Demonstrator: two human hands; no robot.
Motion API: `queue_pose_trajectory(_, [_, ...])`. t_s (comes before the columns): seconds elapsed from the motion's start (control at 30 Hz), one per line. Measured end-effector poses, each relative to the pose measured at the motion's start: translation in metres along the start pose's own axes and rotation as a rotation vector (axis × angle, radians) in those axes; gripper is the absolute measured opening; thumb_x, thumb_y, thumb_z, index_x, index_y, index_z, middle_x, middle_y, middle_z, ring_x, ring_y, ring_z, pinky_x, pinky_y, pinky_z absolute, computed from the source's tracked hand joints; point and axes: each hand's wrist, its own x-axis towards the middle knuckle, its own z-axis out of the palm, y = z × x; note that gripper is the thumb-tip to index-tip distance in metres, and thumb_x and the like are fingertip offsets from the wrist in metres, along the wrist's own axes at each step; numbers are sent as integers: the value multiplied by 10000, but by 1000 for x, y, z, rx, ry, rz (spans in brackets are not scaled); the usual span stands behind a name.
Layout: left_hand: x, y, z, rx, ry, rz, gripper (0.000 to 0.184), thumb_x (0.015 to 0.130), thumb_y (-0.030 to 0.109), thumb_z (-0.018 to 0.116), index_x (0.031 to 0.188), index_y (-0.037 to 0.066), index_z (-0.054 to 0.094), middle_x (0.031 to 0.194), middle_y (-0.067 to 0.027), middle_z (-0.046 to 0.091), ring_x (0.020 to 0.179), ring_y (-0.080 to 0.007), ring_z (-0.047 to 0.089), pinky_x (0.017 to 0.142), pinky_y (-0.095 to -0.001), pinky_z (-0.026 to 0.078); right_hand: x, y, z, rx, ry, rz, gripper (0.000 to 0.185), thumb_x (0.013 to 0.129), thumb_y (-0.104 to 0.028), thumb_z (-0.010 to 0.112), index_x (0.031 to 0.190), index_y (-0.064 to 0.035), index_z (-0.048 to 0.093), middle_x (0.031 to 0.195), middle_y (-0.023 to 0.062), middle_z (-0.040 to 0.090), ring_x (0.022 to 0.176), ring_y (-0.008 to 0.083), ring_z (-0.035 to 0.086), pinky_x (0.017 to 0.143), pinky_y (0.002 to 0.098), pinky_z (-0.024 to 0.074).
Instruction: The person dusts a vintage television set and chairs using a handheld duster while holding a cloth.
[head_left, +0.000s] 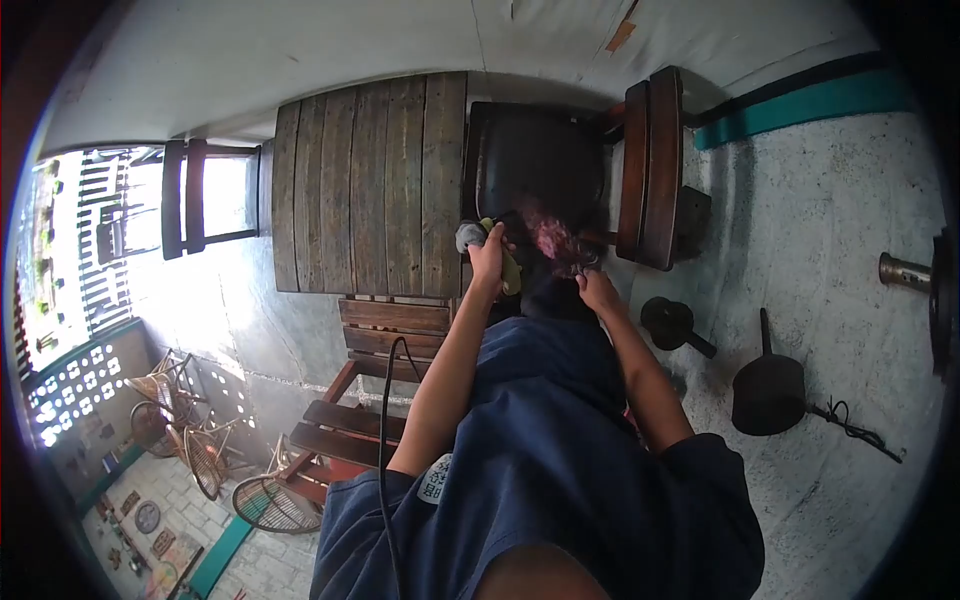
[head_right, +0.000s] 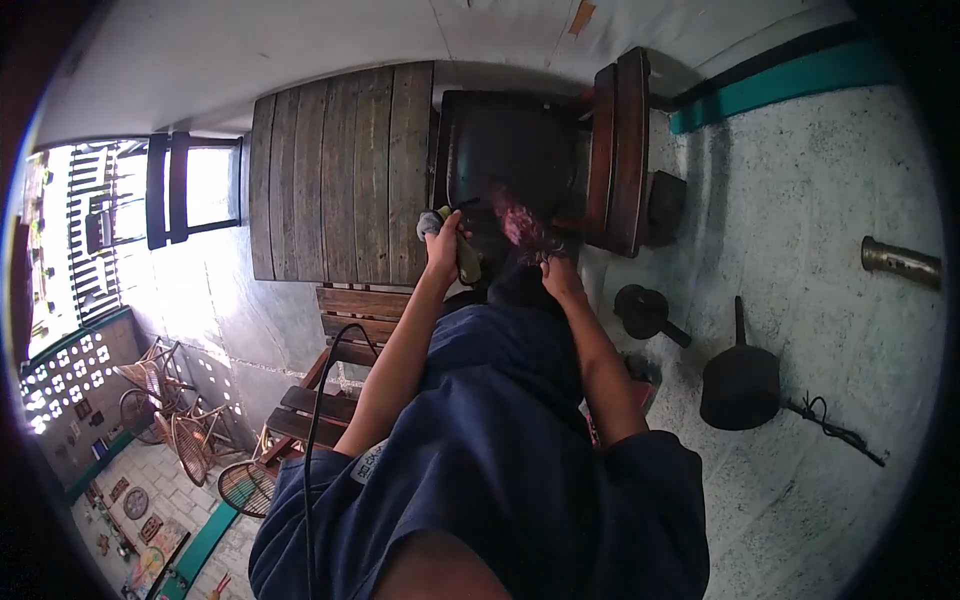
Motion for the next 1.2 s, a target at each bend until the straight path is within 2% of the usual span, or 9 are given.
queue_pose_trajectory(0.3, [44, 30, 69, 94, -21, 35, 203, 876, 210, 675, 818, 74, 536, 694, -19, 546, 576, -131, 576, 511, -287, 463, 83, 8, -12, -23, -9, 64, 278, 926, -242, 528, 1004, 9, 620, 991, 260, 643, 977, 427, 599, 819, 503, 476])
queue_pose_trajectory(0.37, [57, 41, 90, 127, -14, 26, 213, 874, 217, 679, 818, 71, 534, 689, -21, 547, 575, -134, 578, 505, -292, 465, 105, 10, -8, -106, 201, -58, 301, 926, -284, 524, 993, -20, 650, 945, 238, 662, 931, 424, 623, 816, 513, 483])
queue_pose_trajectory(0.47, [71, 57, 122, 169, 33, 3, 229, 869, 229, 685, 814, 63, 536, 679, -26, 550, 572, -141, 581, 495, -302, 468, 130, -5, -48, 15, -52, 51, 301, 922, -290, 528, 976, -20, 649, 949, 238, 662, 931, 427, 623, 825, 517, 484])
queue_pose_trajectory(0.8, [98, 90, 196, 262, 32, 26, 214, 844, 221, 706, 851, 74, 550, 697, -39, 563, 610, -156, 578, 528, -322, 485, 201, -31, -44, 261, 45, 146, 298, 945, -256, 486, 976, 6, 623, 903, 278, 650, 913, 468, 609, 797, 530, 493])
queue_pose_trajectory(0.9, [106, 86, 209, 281, 44, -1, 213, 839, 214, 714, 890, 84, 553, 700, -41, 564, 639, -156, 579, 561, -325, 488, 208, -28, -12, 293, 481, 218, 311, 942, -266, 496, 977, 7, 640, 908, 280, 649, 910, 468, 610, 807, 521, 494])
queue_pose_trajectory(0.97, [124, 74, 210, 278, 26, -1, 212, 841, 216, 712, 897, 83, 557, 699, -43, 567, 640, -154, 577, 565, -318, 484, 207, -28, -22, 331, 763, -33, 331, 943, -285, 492, 984, -3, 662, 890, 276, 654, 894, 462, 619, 803, 509, 499])
queue_pose_trajectory(1.0, [135, 64, 207, 315, -12, 40, 206, 844, 218, 708, 890, 85, 558, 701, -41, 569, 643, -154, 578, 564, -315, 482, 202, -26, -36, 332, 771, -21, 331, 943, -285, 492, 984, -3, 662, 890, 276, 654, 894, 462, 619, 803, 509, 499])
queue_pose_trajectory(1.07, [136, 61, 213, 358, -59, 77, 200, 847, 220, 704, 883, 86, 560, 704, -38, 570, 645, -154, 579, 562, -312, 479, 188, -18, -64, 483, 50, 192, 365, 918, -177, 532, 1238, -1, 531, 1187, 284, 564, 1101, 462, 531, 938, 479, 443])
queue_pose_trajectory(1.2, [116, 68, 228, 385, -139, -2, 178, 854, 211, 692, 854, 88, 563, 702, -33, 569, 623, -149, 575, 556, -306, 471, 167, -28, -47, 296, 422, 403, 363, 924, -209, 539, 1233, -19, 552, 1204, 277, 565, 1109, 448, 536, 934, 474, 450])
